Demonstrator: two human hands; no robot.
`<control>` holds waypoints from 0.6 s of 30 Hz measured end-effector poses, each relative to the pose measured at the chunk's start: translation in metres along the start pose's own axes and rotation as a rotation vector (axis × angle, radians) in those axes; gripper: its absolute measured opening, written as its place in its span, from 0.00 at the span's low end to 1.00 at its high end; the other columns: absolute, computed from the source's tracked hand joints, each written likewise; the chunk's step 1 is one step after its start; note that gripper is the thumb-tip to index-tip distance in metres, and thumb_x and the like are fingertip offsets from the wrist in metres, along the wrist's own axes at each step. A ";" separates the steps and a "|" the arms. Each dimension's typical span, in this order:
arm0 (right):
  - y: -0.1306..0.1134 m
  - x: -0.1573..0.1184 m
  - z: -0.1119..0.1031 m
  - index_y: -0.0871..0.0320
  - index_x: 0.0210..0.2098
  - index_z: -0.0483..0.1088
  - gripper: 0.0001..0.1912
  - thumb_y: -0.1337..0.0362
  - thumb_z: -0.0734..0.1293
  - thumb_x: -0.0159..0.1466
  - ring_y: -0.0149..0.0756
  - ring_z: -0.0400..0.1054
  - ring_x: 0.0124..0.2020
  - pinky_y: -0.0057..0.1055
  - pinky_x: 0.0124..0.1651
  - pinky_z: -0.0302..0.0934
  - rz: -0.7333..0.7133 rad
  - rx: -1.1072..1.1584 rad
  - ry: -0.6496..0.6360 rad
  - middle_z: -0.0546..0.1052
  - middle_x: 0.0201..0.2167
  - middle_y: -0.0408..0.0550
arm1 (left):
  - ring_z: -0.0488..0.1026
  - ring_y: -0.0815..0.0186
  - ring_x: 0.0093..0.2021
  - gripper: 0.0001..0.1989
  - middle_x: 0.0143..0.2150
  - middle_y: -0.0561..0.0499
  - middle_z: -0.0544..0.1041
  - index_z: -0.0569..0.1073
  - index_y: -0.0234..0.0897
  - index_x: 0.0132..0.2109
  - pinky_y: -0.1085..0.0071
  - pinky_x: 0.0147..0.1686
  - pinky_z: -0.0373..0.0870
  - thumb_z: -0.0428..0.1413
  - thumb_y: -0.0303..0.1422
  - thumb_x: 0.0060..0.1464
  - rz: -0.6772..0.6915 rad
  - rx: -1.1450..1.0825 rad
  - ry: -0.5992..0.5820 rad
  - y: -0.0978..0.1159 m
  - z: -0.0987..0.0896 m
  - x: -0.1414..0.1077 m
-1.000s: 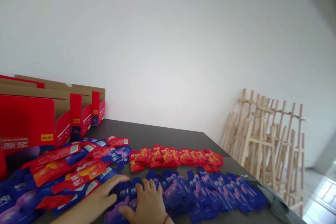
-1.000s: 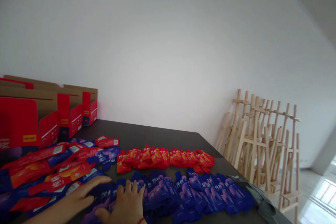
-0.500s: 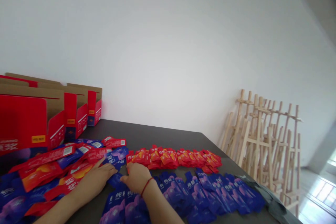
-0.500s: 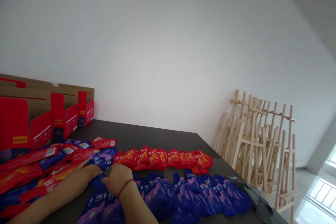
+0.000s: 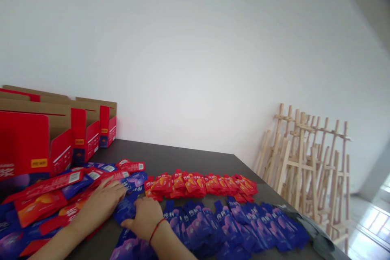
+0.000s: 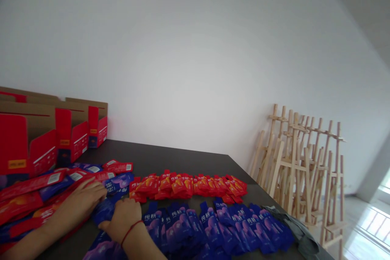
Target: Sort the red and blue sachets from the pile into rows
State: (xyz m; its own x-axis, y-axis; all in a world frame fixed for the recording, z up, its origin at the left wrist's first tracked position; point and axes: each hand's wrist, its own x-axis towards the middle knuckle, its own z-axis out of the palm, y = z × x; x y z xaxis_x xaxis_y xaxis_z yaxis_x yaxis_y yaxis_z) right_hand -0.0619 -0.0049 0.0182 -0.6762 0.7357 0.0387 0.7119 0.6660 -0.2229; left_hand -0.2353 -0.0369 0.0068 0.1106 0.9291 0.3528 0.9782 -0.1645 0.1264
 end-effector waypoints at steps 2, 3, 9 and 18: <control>-0.001 -0.001 0.001 0.69 0.52 0.71 0.32 0.52 0.73 0.56 0.57 0.70 0.51 0.50 0.52 0.65 0.006 -0.009 0.026 0.75 0.48 0.66 | 0.74 0.53 0.53 0.18 0.49 0.46 0.81 0.79 0.44 0.43 0.46 0.62 0.55 0.49 0.25 0.51 0.017 -0.051 -0.054 0.000 0.008 -0.005; -0.002 -0.001 0.002 0.70 0.52 0.70 0.32 0.52 0.73 0.56 0.57 0.68 0.52 0.50 0.52 0.64 0.003 -0.014 0.033 0.75 0.49 0.66 | 0.73 0.53 0.55 0.22 0.53 0.46 0.80 0.79 0.46 0.48 0.46 0.64 0.54 0.50 0.24 0.48 0.023 -0.070 -0.086 -0.001 0.013 -0.007; 0.000 0.001 0.006 0.71 0.52 0.71 0.31 0.52 0.71 0.59 0.56 0.67 0.53 0.48 0.52 0.65 -0.018 -0.032 0.017 0.74 0.49 0.67 | 0.73 0.51 0.57 0.28 0.54 0.46 0.79 0.78 0.48 0.52 0.44 0.66 0.49 0.51 0.23 0.45 0.038 -0.035 -0.132 -0.017 0.034 -0.008; 0.004 -0.007 -0.020 0.71 0.51 0.70 0.31 0.55 0.73 0.55 0.56 0.73 0.49 0.44 0.49 0.68 0.002 0.091 -0.036 0.76 0.47 0.67 | 0.76 0.60 0.48 0.19 0.44 0.58 0.84 0.81 0.51 0.42 0.49 0.65 0.48 0.49 0.25 0.54 0.066 -0.092 0.046 -0.041 0.018 0.004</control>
State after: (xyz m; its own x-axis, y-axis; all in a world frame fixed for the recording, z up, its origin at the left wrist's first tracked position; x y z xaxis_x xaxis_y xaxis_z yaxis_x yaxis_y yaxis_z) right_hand -0.0508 -0.0053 0.0368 -0.6826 0.7308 0.0033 0.6940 0.6497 -0.3103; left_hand -0.2715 -0.0210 -0.0136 0.1638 0.8995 0.4051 0.9488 -0.2561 0.1850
